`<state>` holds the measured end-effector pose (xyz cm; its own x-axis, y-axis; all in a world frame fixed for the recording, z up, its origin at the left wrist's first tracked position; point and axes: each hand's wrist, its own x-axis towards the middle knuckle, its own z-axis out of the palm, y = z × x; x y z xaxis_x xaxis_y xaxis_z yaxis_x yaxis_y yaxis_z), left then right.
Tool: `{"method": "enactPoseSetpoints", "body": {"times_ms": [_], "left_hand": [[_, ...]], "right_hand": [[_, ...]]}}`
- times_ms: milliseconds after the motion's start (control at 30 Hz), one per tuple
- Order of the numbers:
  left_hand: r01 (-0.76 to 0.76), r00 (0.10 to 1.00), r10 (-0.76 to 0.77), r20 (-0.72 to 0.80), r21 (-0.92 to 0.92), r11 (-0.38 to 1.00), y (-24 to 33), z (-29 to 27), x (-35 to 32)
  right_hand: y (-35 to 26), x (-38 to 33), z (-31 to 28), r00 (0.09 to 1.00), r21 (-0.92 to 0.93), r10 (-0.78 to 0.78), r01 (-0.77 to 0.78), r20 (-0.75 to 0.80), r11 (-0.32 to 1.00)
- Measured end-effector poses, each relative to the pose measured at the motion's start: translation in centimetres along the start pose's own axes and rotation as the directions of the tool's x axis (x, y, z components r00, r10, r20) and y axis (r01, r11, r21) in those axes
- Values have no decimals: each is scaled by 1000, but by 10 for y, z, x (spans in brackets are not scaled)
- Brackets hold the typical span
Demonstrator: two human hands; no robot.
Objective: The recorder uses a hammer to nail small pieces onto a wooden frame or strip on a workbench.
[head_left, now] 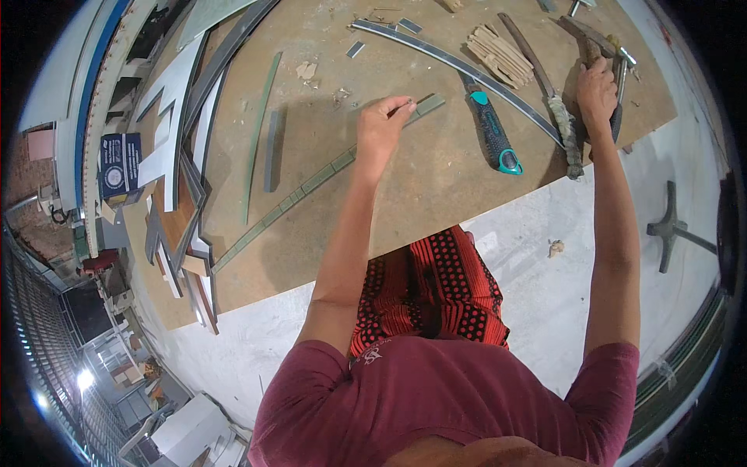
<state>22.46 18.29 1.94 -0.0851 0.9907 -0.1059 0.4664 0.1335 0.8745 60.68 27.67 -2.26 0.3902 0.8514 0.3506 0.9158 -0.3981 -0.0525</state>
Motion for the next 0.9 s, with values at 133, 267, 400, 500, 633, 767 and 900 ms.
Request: {"method": "enactPoseSetpoints", "body": {"times_ms": [133,267,400,500,633,767,900], "left_hand": [[-104,994,106,-9,103,989,-5,0,3],[-165,985,170,-26,128,978,-13,1,5],[-180,982,187,-35,136,974,-12,3,4],[-202,977,211,-40,155,967,-15,6,4],[-178,979,189,-78,129,975,-10,9,-3],[-415,863,469,-190,263,871,-15,20,-9],[-502,767,596,-238,357,788,-13,18,-14]], "right_hand": [[-1,0,2,999,-6,-15,15,-29,1000],[-3,-1,1,999,-5,-25,25,-43,1000],[0,-2,4,996,-10,-29,29,-81,1000],[3,-1,7,994,-4,-51,51,-99,999],[1,1,7,995,-20,-49,48,-84,999],[3,1,5,997,-11,-27,26,-78,1000],[-2,1,-1,999,43,-10,12,-37,999]]}}
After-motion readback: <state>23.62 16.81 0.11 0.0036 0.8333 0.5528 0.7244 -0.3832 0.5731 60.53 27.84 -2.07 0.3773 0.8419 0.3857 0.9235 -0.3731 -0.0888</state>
